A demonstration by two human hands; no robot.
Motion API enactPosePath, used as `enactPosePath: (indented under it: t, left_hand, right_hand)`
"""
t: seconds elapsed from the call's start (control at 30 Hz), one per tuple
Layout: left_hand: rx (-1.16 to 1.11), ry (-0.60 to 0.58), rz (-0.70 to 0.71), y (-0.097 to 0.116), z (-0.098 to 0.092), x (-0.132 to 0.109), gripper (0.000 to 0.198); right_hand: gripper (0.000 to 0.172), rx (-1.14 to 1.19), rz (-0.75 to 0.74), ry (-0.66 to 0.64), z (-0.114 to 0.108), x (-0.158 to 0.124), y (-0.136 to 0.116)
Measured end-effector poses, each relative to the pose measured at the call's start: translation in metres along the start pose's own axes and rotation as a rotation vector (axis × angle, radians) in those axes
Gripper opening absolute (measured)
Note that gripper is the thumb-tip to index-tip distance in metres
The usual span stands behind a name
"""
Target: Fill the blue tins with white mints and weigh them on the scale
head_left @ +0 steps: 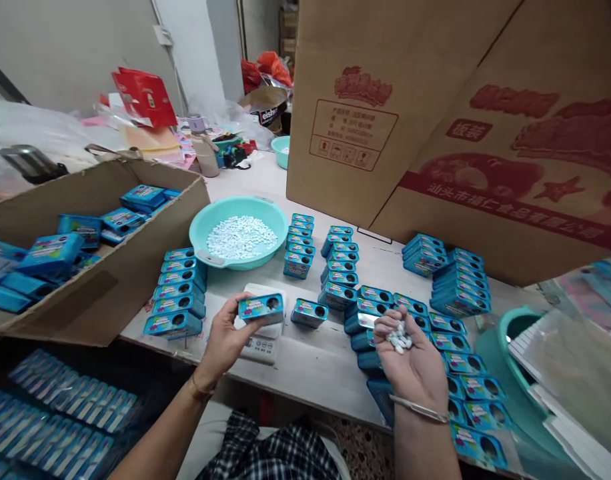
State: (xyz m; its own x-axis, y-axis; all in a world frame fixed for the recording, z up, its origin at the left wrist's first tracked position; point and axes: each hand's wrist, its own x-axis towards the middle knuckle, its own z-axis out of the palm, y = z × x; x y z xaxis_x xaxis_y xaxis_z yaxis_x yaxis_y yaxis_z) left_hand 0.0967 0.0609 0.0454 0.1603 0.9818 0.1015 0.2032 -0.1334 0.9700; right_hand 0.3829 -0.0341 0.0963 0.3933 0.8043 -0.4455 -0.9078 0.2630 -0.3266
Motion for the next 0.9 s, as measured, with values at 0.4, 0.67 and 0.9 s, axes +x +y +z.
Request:
enactPosePath:
  t: [0.4, 0.67, 0.9]
  left_hand:
    - [-0.024, 0.226, 0.268, 0.019, -0.076, 0.013, 0.094]
    - [-0.128, 0.131, 0.227, 0.011, -0.094, 0.012, 0.088]
    - [0.034, -0.103, 0.203, 0.009, -0.076, 0.019, 0.091]
  right_hand:
    - [0.012, 0.017, 0.013, 0.028, 0.006, 0.012, 0.007]
    - [0.017, -0.018, -0.020, 0.062, 0.024, 0.019, 0.014]
    - [0.017, -0.011, -0.021, 0.090, 0.027, 0.014, 0.012]
